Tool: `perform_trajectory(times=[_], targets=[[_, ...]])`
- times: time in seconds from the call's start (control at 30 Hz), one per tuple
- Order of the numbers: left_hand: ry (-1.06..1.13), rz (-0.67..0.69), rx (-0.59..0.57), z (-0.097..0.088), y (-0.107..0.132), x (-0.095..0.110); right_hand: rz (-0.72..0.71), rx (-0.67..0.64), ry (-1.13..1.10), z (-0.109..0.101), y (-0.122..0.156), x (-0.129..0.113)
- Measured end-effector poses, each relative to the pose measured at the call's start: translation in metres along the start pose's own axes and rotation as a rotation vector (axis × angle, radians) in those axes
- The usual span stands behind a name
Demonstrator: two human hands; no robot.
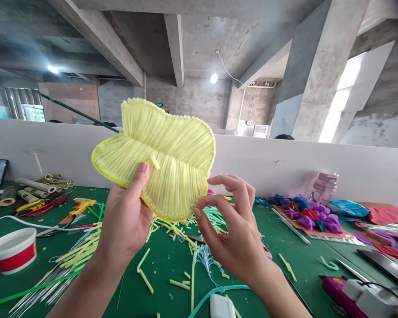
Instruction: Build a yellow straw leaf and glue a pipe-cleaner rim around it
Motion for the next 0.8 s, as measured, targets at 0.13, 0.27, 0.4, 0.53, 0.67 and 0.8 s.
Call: perform_trajectory(times=[0.13, 0.27, 0.4, 0.53, 0.67, 0.8], targets=[[0.005, 0.075, 0.009, -0.001, 0.001, 0.002, 0.276, 0.13, -0.282, -0.004, 0.0, 0.012], [0.014, 0.134, 0.026, -0.001, 0.0, 0.003, 0.665, 0.109, -0.708, -0.007, -0.002, 0.025], [0.006, 0.161, 0.019, 0.001, 0.001, 0.004, 0.862, -0.08, -1.014, 0.0, -0.002, 0.022], [-0.009, 0.179, -0.004, 0.002, 0.004, 0.004, 0.904, -0.039, -1.124, 0.006, -0.001, 0.018], [-0.019, 0.179, -0.029, 0.002, 0.005, 0.003, 0.912, -0.012, -1.14, 0.007, 0.0, 0.02], [-0.01, 0.206, -0.019, 0.005, 0.007, 0.004, 0.911, -0.03, -1.114, 0.006, 0.0, 0.021]])
Point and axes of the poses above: each hand's wrist, its own y-axis away from the middle knuckle, its own z-axis out of the palm, x = y × z, the point moved 2 cm from there along -y, towards the middle knuckle, and after that the axes turned 12 degrees about -y, right-handed, at the moved point
